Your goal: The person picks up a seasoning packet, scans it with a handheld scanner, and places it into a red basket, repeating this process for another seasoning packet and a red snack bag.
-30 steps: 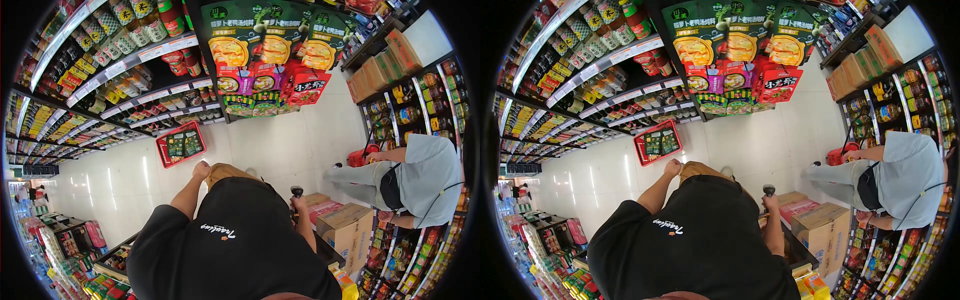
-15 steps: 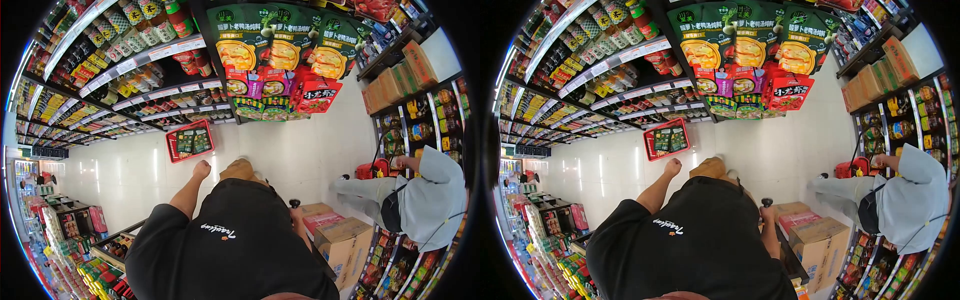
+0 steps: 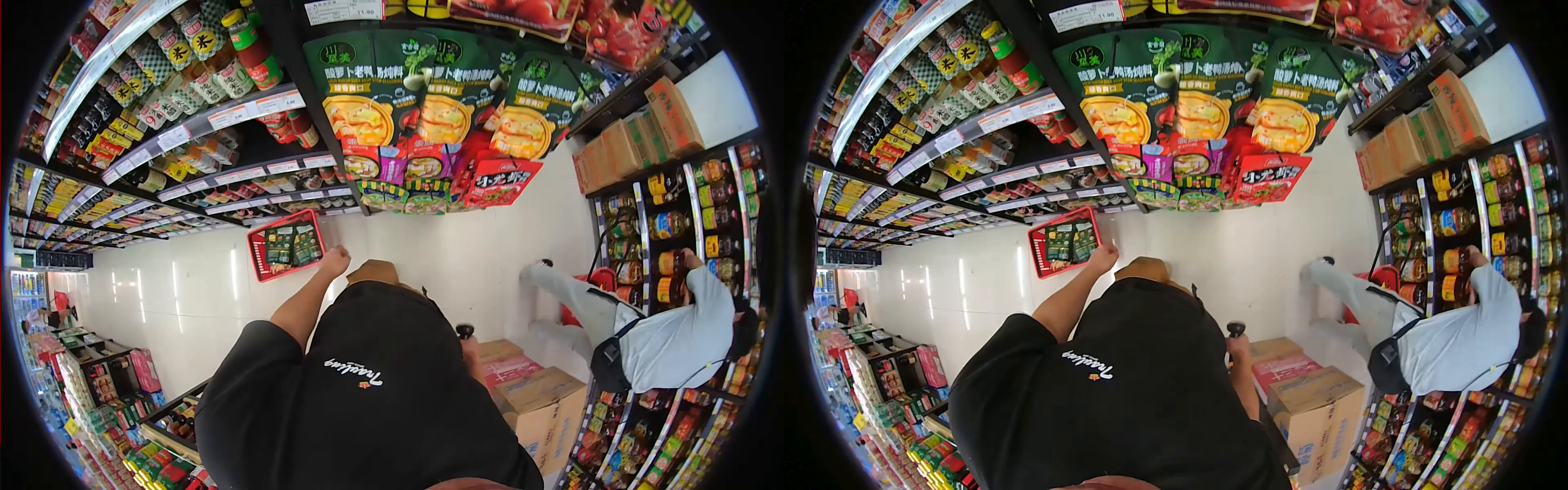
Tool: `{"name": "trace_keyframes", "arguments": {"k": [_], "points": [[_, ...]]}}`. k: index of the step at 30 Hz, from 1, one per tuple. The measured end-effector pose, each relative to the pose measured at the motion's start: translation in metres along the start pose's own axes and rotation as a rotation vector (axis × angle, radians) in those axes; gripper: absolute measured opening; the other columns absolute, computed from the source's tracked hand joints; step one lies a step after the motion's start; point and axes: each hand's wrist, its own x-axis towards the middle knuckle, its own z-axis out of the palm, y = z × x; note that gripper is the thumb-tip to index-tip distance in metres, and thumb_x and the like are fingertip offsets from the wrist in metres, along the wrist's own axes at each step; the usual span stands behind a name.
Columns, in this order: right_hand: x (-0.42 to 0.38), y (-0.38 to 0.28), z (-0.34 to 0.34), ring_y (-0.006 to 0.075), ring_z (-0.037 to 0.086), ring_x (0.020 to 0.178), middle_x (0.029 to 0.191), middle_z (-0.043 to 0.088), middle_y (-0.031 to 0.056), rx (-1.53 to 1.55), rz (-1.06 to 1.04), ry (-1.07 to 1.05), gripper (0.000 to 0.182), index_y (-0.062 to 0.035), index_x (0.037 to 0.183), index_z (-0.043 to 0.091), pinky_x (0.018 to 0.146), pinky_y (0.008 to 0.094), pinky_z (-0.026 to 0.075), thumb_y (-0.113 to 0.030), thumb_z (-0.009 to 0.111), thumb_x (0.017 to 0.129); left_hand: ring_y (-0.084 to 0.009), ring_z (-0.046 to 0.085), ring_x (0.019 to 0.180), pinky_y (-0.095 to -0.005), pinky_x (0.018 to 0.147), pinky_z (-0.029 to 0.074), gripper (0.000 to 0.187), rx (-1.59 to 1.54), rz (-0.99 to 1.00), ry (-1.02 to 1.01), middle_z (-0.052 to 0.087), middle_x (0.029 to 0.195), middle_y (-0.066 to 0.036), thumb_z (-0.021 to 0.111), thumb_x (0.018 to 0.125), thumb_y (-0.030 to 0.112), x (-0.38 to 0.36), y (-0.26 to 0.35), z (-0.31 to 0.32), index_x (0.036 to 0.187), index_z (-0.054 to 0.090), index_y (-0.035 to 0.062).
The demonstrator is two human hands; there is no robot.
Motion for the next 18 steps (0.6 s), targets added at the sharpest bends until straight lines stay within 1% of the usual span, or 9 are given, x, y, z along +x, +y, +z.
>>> {"name": "trace_keyframes", "arguments": {"k": [1,4,7,9,11,13,14,17,18], "points": [[0.008,0.002,-0.002,0.0303,0.066,0.067,0.073,0.066,0.0175,-0.056,0.03,0.012,0.027,0.0031,0.085,0.062,0.062,0.0385,0.051,-0.015,0.064,0.065,-0.0379,0.062,0.1,-0.0461,0.088,0.048,0.03,-0.041,0.068,0.046,0.065,0.101,-0.021,0.054,0.081,0.026,0.013,0.025,-0.004,0.101,0.063,0.0064],[0.048,0.015,0.009,0.0359,0.067,0.08,0.08,0.067,0.0206,-0.068,-0.035,0.091,0.03,0.0027,0.086,0.063,0.07,0.0413,0.051,-0.021,0.068,0.067,-0.0358,0.064,0.093,-0.0441,0.083,0.05,0.027,-0.159,0.26,0.138,0.067,0.096,-0.017,0.057,0.082,0.025,0.025,0.115,-0.036,0.1,0.063,0.0058],[0.069,-0.016,-0.004,0.0366,0.066,0.081,0.081,0.067,0.0212,0.036,-0.09,0.126,0.031,0.0029,0.086,0.063,0.072,0.0428,0.05,-0.022,0.069,0.068,-0.0252,0.066,0.09,-0.0352,0.078,0.051,0.025,-0.401,0.386,0.067,0.068,0.096,-0.015,0.06,0.085,0.019,0.033,0.2,-0.062,0.103,0.062,0.0016],[0.098,-0.024,-0.009,0.0348,0.067,0.08,0.08,0.066,0.0213,0.051,-0.158,0.163,0.032,0.0031,0.086,0.063,0.071,0.0424,0.05,-0.023,0.07,0.069,-0.0203,0.066,0.089,-0.0315,0.076,0.051,0.026,-0.458,0.557,0.067,0.067,0.096,-0.012,0.061,0.086,0.018,0.044,0.243,-0.061,0.104,0.061,0.0002],[0.107,-0.043,-0.025,0.0321,0.067,0.079,0.082,0.067,0.022,0.156,-0.207,0.078,0.043,0.0027,0.089,0.063,0.07,0.0402,0.049,-0.035,0.074,0.07,-0.0184,0.066,0.086,-0.031,0.074,0.051,0.031,-0.559,0.668,0.073,0.067,0.098,-0.012,0.065,0.085,0.023,0.039,0.29,-0.066,0.104,0.061,-0.0008],[0.126,-0.055,-0.041,0.0347,0.067,0.082,0.083,0.067,0.0225,0.11,-0.269,0.098,0.049,0.0028,0.09,0.064,0.071,0.0403,0.05,-0.04,0.075,0.069,-0.0185,0.066,0.081,-0.0311,0.07,0.051,0.036,-0.493,0.64,0.165,0.067,0.092,-0.012,0.067,0.083,0.028,0.024,0.338,-0.075,0.104,0.062,0.0],[0.142,-0.059,-0.046,0.0355,0.067,0.084,0.084,0.067,0.0229,0.077,-0.282,0.092,0.048,0.0029,0.091,0.065,0.072,0.0403,0.05,-0.038,0.075,0.069,-0.0186,0.066,0.079,-0.0312,0.069,0.051,0.038,-0.463,0.629,0.212,0.067,0.09,-0.012,0.068,0.082,0.031,0.019,0.356,-0.081,0.103,0.062,0.0004],[0.187,-0.065,-0.088,0.0376,0.066,0.089,0.088,0.067,0.0242,-0.123,-0.274,0.05,0.044,0.0031,0.094,0.065,0.075,0.0408,0.051,-0.031,0.073,0.068,-0.021,0.064,0.066,-0.0324,0.059,0.049,0.04,-0.363,0.325,0.291,0.066,0.073,-0.009,0.069,0.079,0.037,0.001,0.388,-0.089,0.098,0.063,0.0026],[0.201,-0.072,-0.107,0.0381,0.066,0.091,0.09,0.067,0.0247,-0.23,-0.241,0.015,0.042,0.0031,0.095,0.065,0.076,0.0411,0.051,-0.028,0.072,0.067,-0.0238,0.061,0.056,-0.0348,0.052,0.046,0.036,-0.383,0.383,0.43,0.061,0.06,-0.008,0.068,0.08,0.038,-0.001,0.387,-0.082,0.091,0.063,0.0042]]}}
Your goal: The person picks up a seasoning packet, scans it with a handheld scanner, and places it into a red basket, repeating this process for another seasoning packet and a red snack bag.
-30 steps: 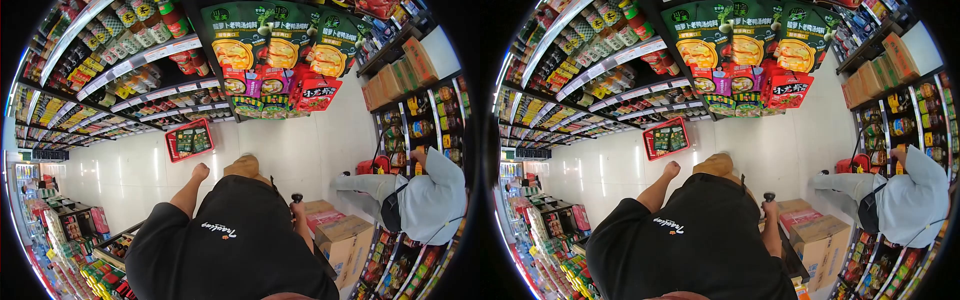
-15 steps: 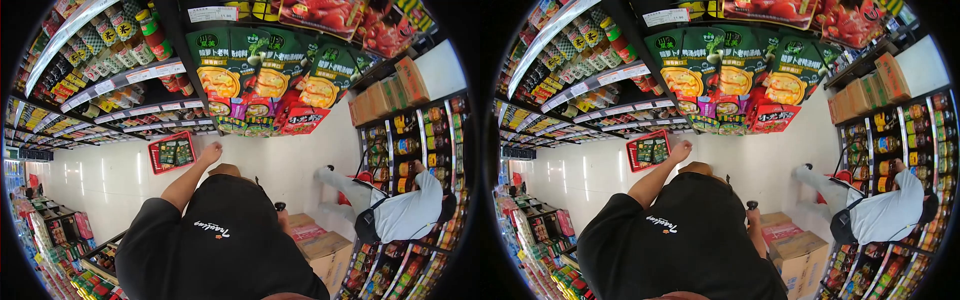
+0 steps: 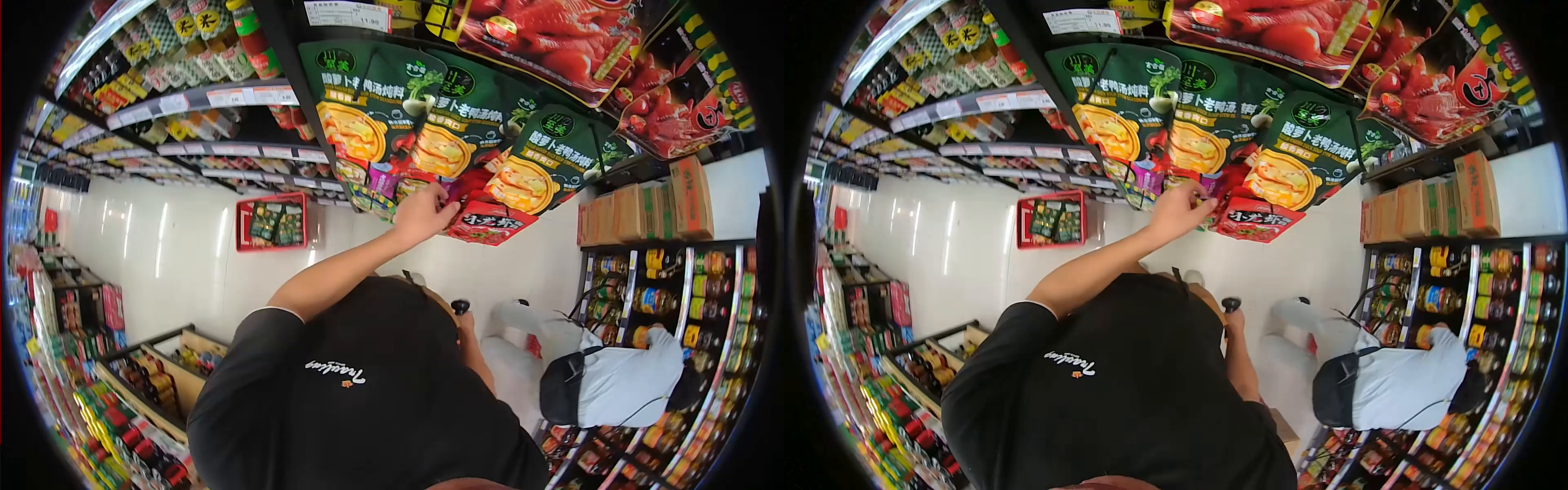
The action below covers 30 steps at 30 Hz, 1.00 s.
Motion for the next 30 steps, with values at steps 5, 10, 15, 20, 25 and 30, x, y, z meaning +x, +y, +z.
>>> {"name": "trace_keyframes", "arguments": {"k": [5,10,15,20,25,30], "points": [[0.035,-0.029,-0.079,0.0407,0.063,0.093,0.092,0.066,0.0261,-0.21,-0.151,-0.041,0.036,0.0039,0.093,0.064,0.079,0.0438,0.051,-0.015,0.067,0.062,-0.0277,0.064,0.064,-0.0393,0.056,0.048,0.021,-0.01,-0.055,0.088,0.063,0.068,-0.011,0.067,0.078,0.025,-0.008,0.029,0.001,0.086,0.061,0.007],[0.069,-0.042,-0.116,0.0373,0.065,0.086,0.087,0.067,0.0225,-0.309,-0.353,-0.113,0.039,0.0032,0.093,0.063,0.076,0.0419,0.052,-0.015,0.071,0.06,-0.0264,0.063,0.068,-0.037,0.06,0.049,0.027,-0.26,0.063,0.205,0.063,0.076,-0.01,0.065,0.075,0.011,-0.005,0.045,0.041,0.1,0.058,0.0051],[0.08,-0.057,-0.123,0.0338,0.066,0.085,0.087,0.068,0.0215,-0.241,-0.277,-0.369,0.041,0.0041,0.094,0.063,0.077,0.0397,0.052,-0.019,0.074,0.061,-0.0204,0.059,0.095,-0.0322,0.082,0.047,0.049,-0.176,0.174,0.297,0.061,0.106,-0.016,0.072,0.079,0.017,0.01,0.078,0.062,0.118,0.051,-0.0023],[0.084,-0.039,-0.104,0.038,0.066,0.087,0.087,0.067,0.0255,-0.263,-0.471,-0.239,0.045,0.0055,0.093,0.064,0.077,0.0428,0.052,-0.028,0.07,0.064,-0.0152,0.063,0.093,-0.0295,0.087,0.048,0.06,-0.585,0.02,-0.031,0.067,0.102,-0.012,0.077,0.079,0.031,0.037,0.078,0.075,0.122,0.055,-0.0032],[0.095,-0.02,-0.103,0.0339,0.067,0.082,0.084,0.068,0.0212,-0.182,-0.377,-0.22,0.033,0.0013,0.087,0.067,0.073,0.0406,0.051,-0.024,0.069,0.066,-0.0141,0.06,0.102,-0.0288,0.092,0.046,0.048,-0.789,-0.105,-0.234,0.065,0.114,-0.008,0.073,0.084,0.026,0.04,0.087,0.073,0.119,0.057,-0.0025],[0.084,-0.023,-0.112,0.0372,0.066,0.084,0.085,0.068,0.0222,-0.262,-0.393,-0.243,0.04,0.0052,0.091,0.065,0.075,0.0414,0.052,-0.025,0.069,0.066,-0.0132,0.059,0.106,-0.029,0.093,0.046,0.038,-0.856,-0.01,-0.188,0.064,0.114,-0.008,0.065,0.091,0.018,0.019,0.105,0.08,0.121,0.054,-0.0025]]}}
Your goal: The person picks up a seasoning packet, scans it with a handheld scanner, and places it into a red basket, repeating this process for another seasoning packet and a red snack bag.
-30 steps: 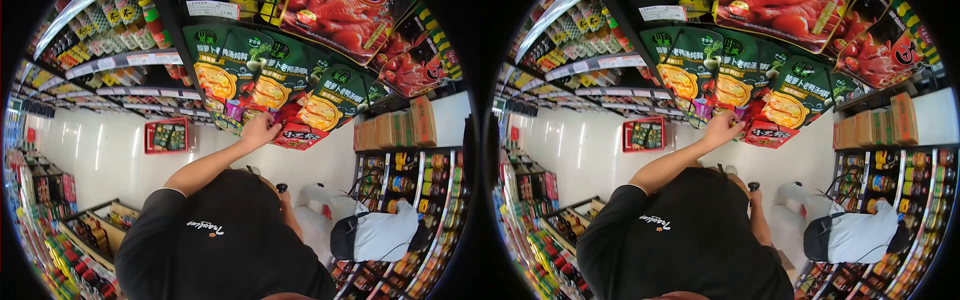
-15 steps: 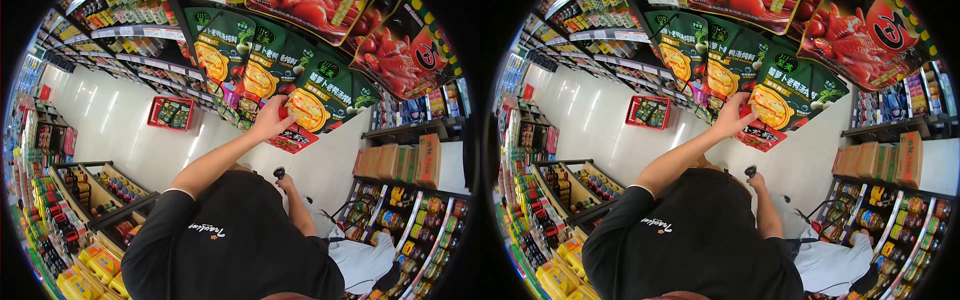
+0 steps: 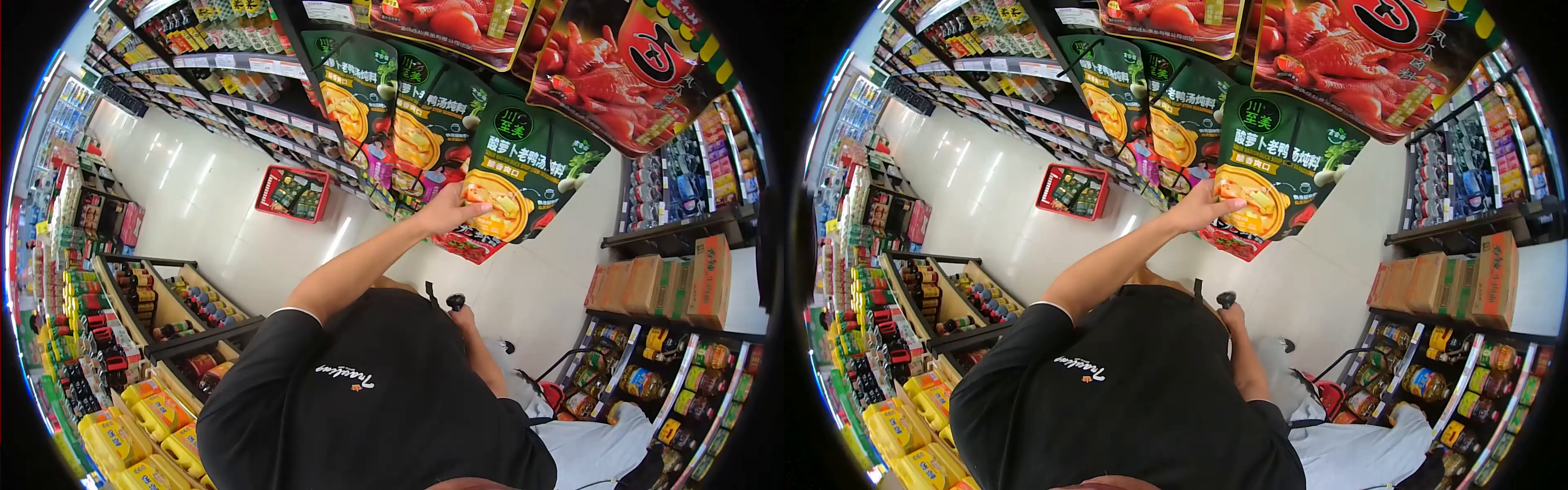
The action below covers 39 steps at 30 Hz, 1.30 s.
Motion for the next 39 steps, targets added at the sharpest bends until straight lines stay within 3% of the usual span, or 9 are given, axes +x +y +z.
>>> {"name": "trace_keyframes", "arguments": {"k": [6,7,9,17,21,25,32,35,39], "points": [[-0.002,-0.012,0.007,0.0298,0.068,0.072,0.071,0.067,0.0181,0.092,0.06,-0.164,0.035,0.0026,0.085,0.064,0.069,0.0379,0.052,-0.025,0.069,0.064,-0.0122,0.059,0.101,-0.0282,0.089,0.048,0.032,0.069,0.0,0.011,0.063,0.114,-0.007,0.056,0.095,0.014,-0.034,0.033,0.027,0.123,0.051,-0.0023],[-0.001,-0.011,0.011,0.0287,0.068,0.076,0.077,0.068,0.0173,0.074,0.052,-0.199,0.037,0.0017,0.091,0.064,0.071,0.0372,0.053,-0.026,0.069,0.067,-0.0027,0.058,0.067,-0.0202,0.053,0.049,0.031,0.069,0.112,0.04,0.067,0.089,-0.002,0.057,0.095,0.025,-0.043,0.033,0.035,0.115,0.058,0.0002],[0.001,-0.01,0.017,0.0264,0.068,0.083,0.087,0.07,0.0156,0.035,0.038,-0.264,0.041,-0.0003,0.105,0.064,0.073,0.0358,0.055,-0.027,0.069,0.074,-0.0062,0.059,0.067,-0.0242,0.057,0.05,0.027,0.251,-0.042,0.021,0.067,0.088,-0.004,0.058,0.095,0.021,-0.068,0.046,0.042,0.111,0.061,0.0],[0.0,-0.029,0.029,0.026,0.068,0.083,0.091,0.069,0.0147,0.036,0.048,-0.326,0.041,-0.001,0.107,0.063,0.074,0.036,0.055,-0.027,0.069,0.076,-0.0339,0.063,0.071,-0.0374,0.062,0.05,0.012,0.783,0.276,-0.183,0.065,0.083,-0.017,0.061,0.085,0.008,-0.148,0.065,0.03,0.093,0.063,-0.0004],[0.0,-0.044,0.037,0.0259,0.068,0.083,0.093,0.069,0.0142,0.125,0.076,-0.297,0.041,-0.0013,0.108,0.062,0.074,0.0362,0.055,-0.027,0.068,0.078,-0.0298,0.065,0.078,-0.04,0.061,0.05,0.01,0.658,0.543,-0.175,0.067,0.098,-0.012,0.062,0.079,0.004,-0.173,0.069,0.015,0.084,0.054,0.0022],[0.003,-0.07,0.05,0.0257,0.068,0.083,0.094,0.069,0.0138,0.304,0.128,-0.259,0.04,-0.0017,0.11,0.061,0.074,0.0363,0.055,-0.027,0.068,0.079,-0.0289,0.066,0.08,-0.0377,0.063,0.051,0.009,0.769,0.534,-0.21,0.067,0.099,-0.011,0.061,0.08,0.003,-0.204,0.083,-0.023,0.086,0.054,0.0025],[-0.003,-0.171,0.101,0.0254,0.068,0.083,0.097,0.068,0.0129,0.758,0.164,-0.238,0.04,-0.0023,0.112,0.059,0.075,0.0365,0.055,-0.027,0.067,0.081,-0.0317,0.063,0.068,-0.0362,0.059,0.05,0.01,0.702,0.462,0.116,0.067,0.084,-0.013,0.062,0.082,0.004,-0.29,0.108,-0.126,0.091,0.059,-0.0006],[-0.014,-0.231,0.125,0.0253,0.068,0.083,0.099,0.068,0.0126,0.949,0.118,-0.286,0.04,-0.0025,0.112,0.058,0.075,0.0366,0.055,-0.027,0.067,0.082,-0.0272,0.063,0.069,-0.035,0.06,0.048,0.012,0.706,0.123,0.292,0.061,0.079,-0.016,0.06,0.089,0.01,-0.347,0.117,-0.173,0.095,0.058,-0.0004],[-0.045,-0.325,0.146,0.0251,0.068,0.083,0.1,0.068,0.0121,1.11,-0.05,-0.428,0.04,-0.0029,0.114,0.057,0.076,0.0368,0.055,-0.027,0.067,0.083,-0.0153,0.065,0.076,-0.0279,0.067,0.049,0.019,0.406,0.157,0.55,0.066,0.086,-0.012,0.057,0.094,0.014,-0.406,0.112,-0.214,0.103,0.059,-0.0022]]}}
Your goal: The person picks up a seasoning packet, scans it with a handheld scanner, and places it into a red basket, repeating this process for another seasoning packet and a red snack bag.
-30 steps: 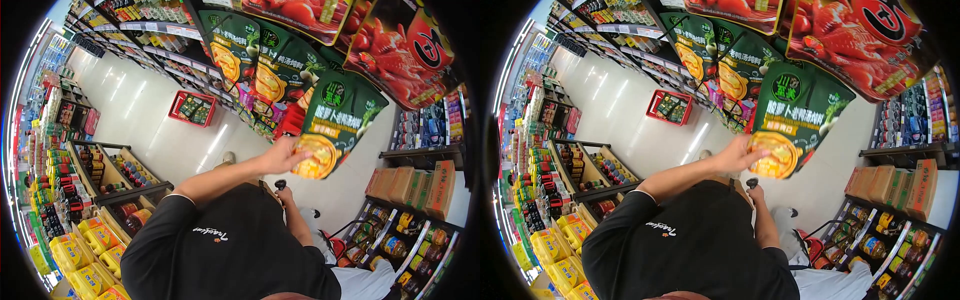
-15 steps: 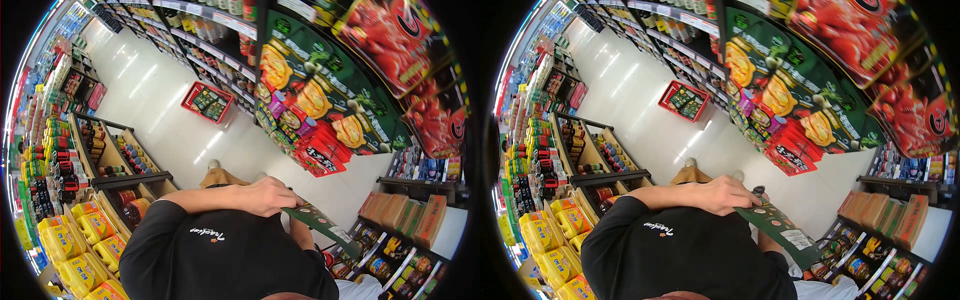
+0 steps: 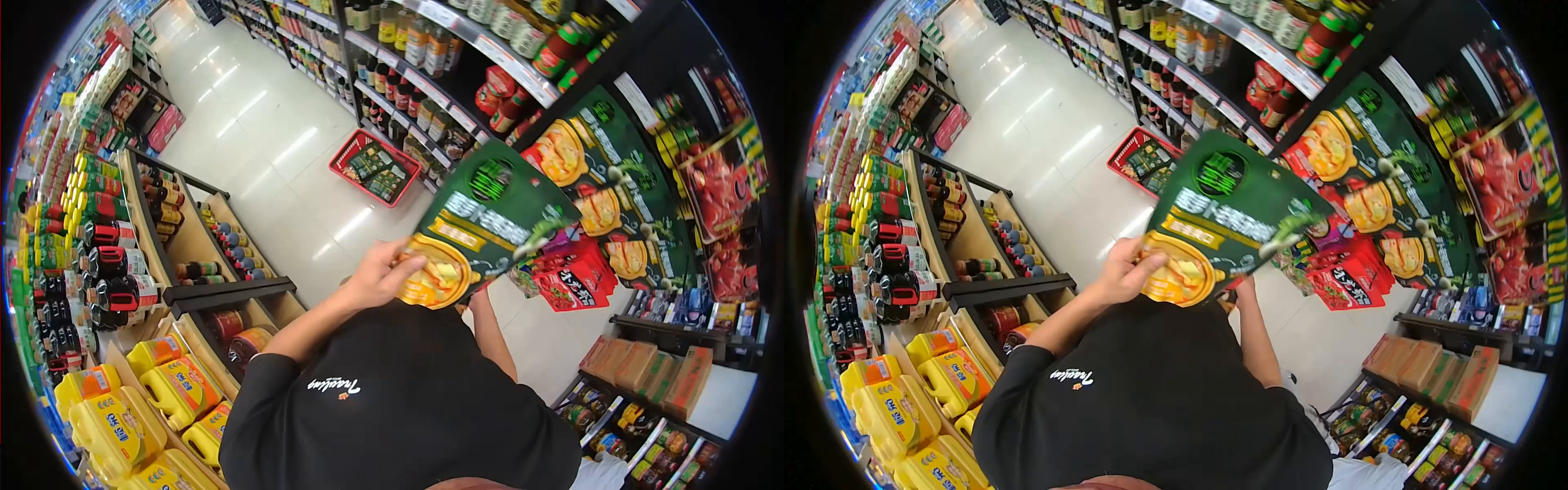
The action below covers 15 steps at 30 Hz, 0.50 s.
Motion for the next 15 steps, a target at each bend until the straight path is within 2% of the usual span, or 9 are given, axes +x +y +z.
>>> {"name": "trace_keyframes", "arguments": {"k": [2,3,4,6,7,8,10,15], "points": [[-0.003,-0.019,0.06,0.0239,0.064,0.097,0.113,0.063,0.01,0.015,-0.098,-0.186,0.042,-0.0051,0.128,0.048,0.085,0.0377,0.053,-0.027,0.058,0.093,-0.0112,0.064,0.082,-0.0259,0.072,0.05,0.023,-0.255,-0.022,0.129,0.068,0.093,-0.009,0.054,0.096,0.016,-0.014,-0.006,-0.022,0.109,0.058,-0.003],[-0.012,-0.035,0.089,0.024,0.062,0.102,0.113,0.062,0.0109,0.029,-0.077,-0.281,0.041,-0.0044,0.128,0.049,0.088,0.0378,0.052,-0.024,0.057,0.093,-0.0113,0.063,0.09,-0.0265,0.08,0.05,0.028,-0.39,-0.083,0.142,0.066,0.101,-0.006,0.05,0.098,0.017,-0.022,-0.008,-0.034,0.116,0.056,-0.0045],[-0.022,-0.05,0.117,0.0241,0.06,0.107,0.113,0.062,0.0118,0.044,-0.051,-0.373,0.041,-0.0037,0.128,0.049,0.091,0.0379,0.051,-0.022,0.056,0.092,-0.0117,0.063,0.09,-0.0269,0.081,0.051,0.028,-0.461,-0.085,0.198,0.066,0.102,-0.007,0.05,0.098,0.016,-0.029,-0.012,-0.043,0.116,0.055,-0.005],[-0.026,-0.068,0.159,0.0261,0.061,0.106,0.114,0.062,0.0124,0.171,0.084,-0.426,0.038,-0.0025,0.125,0.051,0.092,0.0395,0.051,-0.016,0.054,0.09,-0.0126,0.063,0.091,-0.0278,0.082,0.051,0.029,-0.593,-0.078,0.309,0.065,0.105,-0.008,0.05,0.099,0.016,-0.035,-0.024,-0.062,0.116,0.055,-0.0059],[-0.034,-0.076,0.177,0.0279,0.06,0.108,0.117,0.061,0.0136,0.196,0.088,-0.441,0.039,-0.0009,0.124,0.051,0.094,0.0412,0.049,-0.011,0.053,0.086,-0.0131,0.063,0.092,-0.0278,0.082,0.052,0.03,-0.593,-0.063,0.359,0.065,0.106,-0.009,0.051,0.098,0.017,-0.038,-0.029,-0.071,0.117,0.054,-0.0069],[-0.047,-0.083,0.2,0.0289,0.06,0.107,0.117,0.061,0.0142,0.208,0.046,-0.515,0.041,-0.0002,0.124,0.051,0.096,0.0428,0.048,-0.01,0.054,0.085,-0.013,0.063,0.092,-0.0276,0.082,0.052,0.03,-0.607,-0.071,0.384,0.065,0.106,-0.01,0.051,0.098,0.017,-0.041,-0.034,-0.08,0.117,0.054,-0.0068],[-0.068,-0.087,0.232,0.0298,0.056,0.116,0.127,0.056,0.0164,0.213,0.024,-0.617,0.049,-0.0007,0.13,0.047,0.102,0.0441,0.043,-0.017,0.057,0.085,-0.0129,0.064,0.091,-0.027,0.081,0.052,0.031,-0.637,-0.099,0.417,0.065,0.106,-0.01,0.052,0.098,0.017,-0.046,-0.047,-0.095,0.117,0.053,-0.0068],[-0.08,-0.08,0.256,0.0254,0.054,0.118,0.128,0.054,0.0126,0.036,-0.051,-0.565,0.047,-0.0033,0.131,0.045,0.102,0.0415,0.043,-0.011,0.058,0.086,-0.0131,0.065,0.09,-0.0272,0.079,0.053,0.027,-0.71,-0.151,0.559,0.066,0.104,-0.01,0.052,0.097,0.017,-0.044,-0.077,-0.11,0.113,0.055,-0.0046]]}}
